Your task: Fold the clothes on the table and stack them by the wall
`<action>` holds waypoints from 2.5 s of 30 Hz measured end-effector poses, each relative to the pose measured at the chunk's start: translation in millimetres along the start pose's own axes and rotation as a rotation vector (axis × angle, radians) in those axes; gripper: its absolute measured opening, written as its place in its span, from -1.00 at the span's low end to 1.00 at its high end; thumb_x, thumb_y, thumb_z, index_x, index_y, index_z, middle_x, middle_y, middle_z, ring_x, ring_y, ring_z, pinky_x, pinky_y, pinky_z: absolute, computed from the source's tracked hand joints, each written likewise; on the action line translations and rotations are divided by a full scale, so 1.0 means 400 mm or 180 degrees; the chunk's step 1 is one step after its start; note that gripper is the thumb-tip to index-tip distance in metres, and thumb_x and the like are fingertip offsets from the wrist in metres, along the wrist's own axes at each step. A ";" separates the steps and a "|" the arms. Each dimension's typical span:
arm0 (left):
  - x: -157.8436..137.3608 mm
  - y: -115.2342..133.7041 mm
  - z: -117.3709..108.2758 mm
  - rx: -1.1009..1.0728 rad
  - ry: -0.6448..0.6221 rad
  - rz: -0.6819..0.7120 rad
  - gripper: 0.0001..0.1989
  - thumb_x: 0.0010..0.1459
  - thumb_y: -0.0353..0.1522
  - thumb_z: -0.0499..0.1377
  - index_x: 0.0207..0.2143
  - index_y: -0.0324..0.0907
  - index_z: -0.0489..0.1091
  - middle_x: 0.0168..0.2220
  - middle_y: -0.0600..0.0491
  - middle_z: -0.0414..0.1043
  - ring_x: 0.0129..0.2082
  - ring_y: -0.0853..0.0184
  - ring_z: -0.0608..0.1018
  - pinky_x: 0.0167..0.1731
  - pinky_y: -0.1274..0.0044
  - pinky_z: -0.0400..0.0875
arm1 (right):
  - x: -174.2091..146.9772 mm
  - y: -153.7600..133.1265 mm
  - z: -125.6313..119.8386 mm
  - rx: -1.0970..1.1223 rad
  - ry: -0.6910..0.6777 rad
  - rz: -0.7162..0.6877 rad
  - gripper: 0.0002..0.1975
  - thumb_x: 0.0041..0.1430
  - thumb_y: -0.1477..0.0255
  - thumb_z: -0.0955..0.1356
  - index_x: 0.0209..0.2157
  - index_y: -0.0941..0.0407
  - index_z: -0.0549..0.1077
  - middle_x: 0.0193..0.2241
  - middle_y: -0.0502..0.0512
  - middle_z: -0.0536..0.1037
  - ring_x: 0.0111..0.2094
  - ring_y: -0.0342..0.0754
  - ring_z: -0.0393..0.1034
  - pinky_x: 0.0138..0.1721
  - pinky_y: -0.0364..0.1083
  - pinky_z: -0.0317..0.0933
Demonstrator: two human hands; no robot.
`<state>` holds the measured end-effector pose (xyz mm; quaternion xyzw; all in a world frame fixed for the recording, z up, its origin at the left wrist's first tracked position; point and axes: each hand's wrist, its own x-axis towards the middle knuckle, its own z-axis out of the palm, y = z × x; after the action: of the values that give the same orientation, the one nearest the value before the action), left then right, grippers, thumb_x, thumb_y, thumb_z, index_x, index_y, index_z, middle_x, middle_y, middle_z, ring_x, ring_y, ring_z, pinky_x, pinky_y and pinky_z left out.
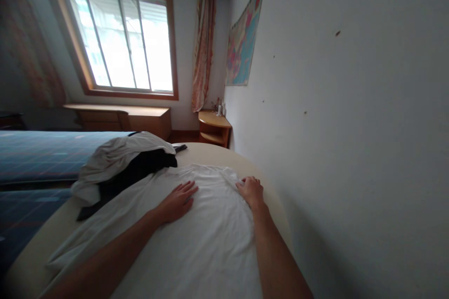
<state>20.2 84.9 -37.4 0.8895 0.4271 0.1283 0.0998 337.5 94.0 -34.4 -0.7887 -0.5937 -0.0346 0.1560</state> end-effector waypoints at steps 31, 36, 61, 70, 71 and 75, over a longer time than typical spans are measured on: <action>0.007 -0.014 0.030 -0.0290 0.0299 -0.0055 -0.27 0.20 -0.34 0.01 0.37 -0.34 -0.14 0.36 -0.21 0.01 0.37 0.16 0.08 0.32 0.27 -0.07 | -0.133 -0.229 -0.172 0.0993 -0.0551 -0.2093 -0.77 0.22 0.27 0.34 -0.11 0.00 0.48 -0.34 -0.02 0.64 -0.32 -0.07 0.52 -0.27 -0.17 0.21; 0.005 -0.010 0.024 -0.0280 0.0385 0.0131 -0.27 0.16 -0.44 0.01 0.38 -0.18 -0.09 0.35 -0.09 0.08 0.35 0.11 0.11 0.31 0.22 -0.01 | -0.127 -0.219 -0.119 0.1078 -0.0986 -0.2177 -0.75 0.19 0.22 0.36 -0.17 0.04 0.54 -0.39 0.00 0.62 -0.36 -0.08 0.51 -0.24 -0.14 0.27; 0.008 0.012 -0.012 -0.0404 0.1040 -0.0341 -0.81 0.28 -0.29 0.02 -0.21 -0.07 0.42 -0.19 0.03 0.53 -0.16 0.27 0.53 -0.09 0.46 0.35 | -0.030 -0.085 -0.018 0.0730 -0.0295 -0.0748 -0.64 0.32 0.34 0.20 0.02 0.08 0.51 0.04 0.14 0.54 0.06 -0.04 0.40 0.11 -0.10 0.17; 0.006 0.010 -0.009 -0.0469 0.0895 -0.0247 -0.76 0.19 -0.39 0.09 -0.12 -0.06 0.46 -0.12 0.03 0.53 -0.08 0.24 0.51 -0.05 0.45 0.38 | -0.028 -0.034 -0.047 0.0887 -0.0308 -0.0281 -0.64 0.21 0.16 0.30 -0.27 0.11 0.61 -0.27 0.18 0.66 -0.25 -0.01 0.55 -0.27 -0.16 0.27; 0.006 0.009 -0.009 -0.0460 0.0884 -0.0212 -0.77 0.19 -0.40 0.08 -0.14 -0.06 0.47 -0.13 0.03 0.53 -0.08 0.24 0.50 -0.05 0.44 0.38 | -0.031 -0.040 -0.047 0.0901 -0.0372 -0.0315 -0.64 0.19 0.14 0.31 -0.28 0.10 0.61 -0.29 0.16 0.66 -0.26 -0.01 0.55 -0.28 -0.16 0.27; 0.007 0.007 -0.008 -0.0449 0.0848 -0.0181 -0.77 0.19 -0.40 0.08 -0.17 -0.07 0.49 -0.14 0.03 0.53 -0.08 0.24 0.50 -0.05 0.44 0.39 | -0.038 -0.070 -0.037 0.0689 -0.0501 -0.0438 -0.69 0.14 0.15 0.37 -0.24 0.07 0.59 -0.30 0.10 0.66 -0.28 -0.05 0.53 -0.30 -0.17 0.25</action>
<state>22.9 85.7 -33.2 0.8428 0.4516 0.2721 0.1081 308.4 82.7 -18.1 -0.7250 -0.6570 0.0809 0.1904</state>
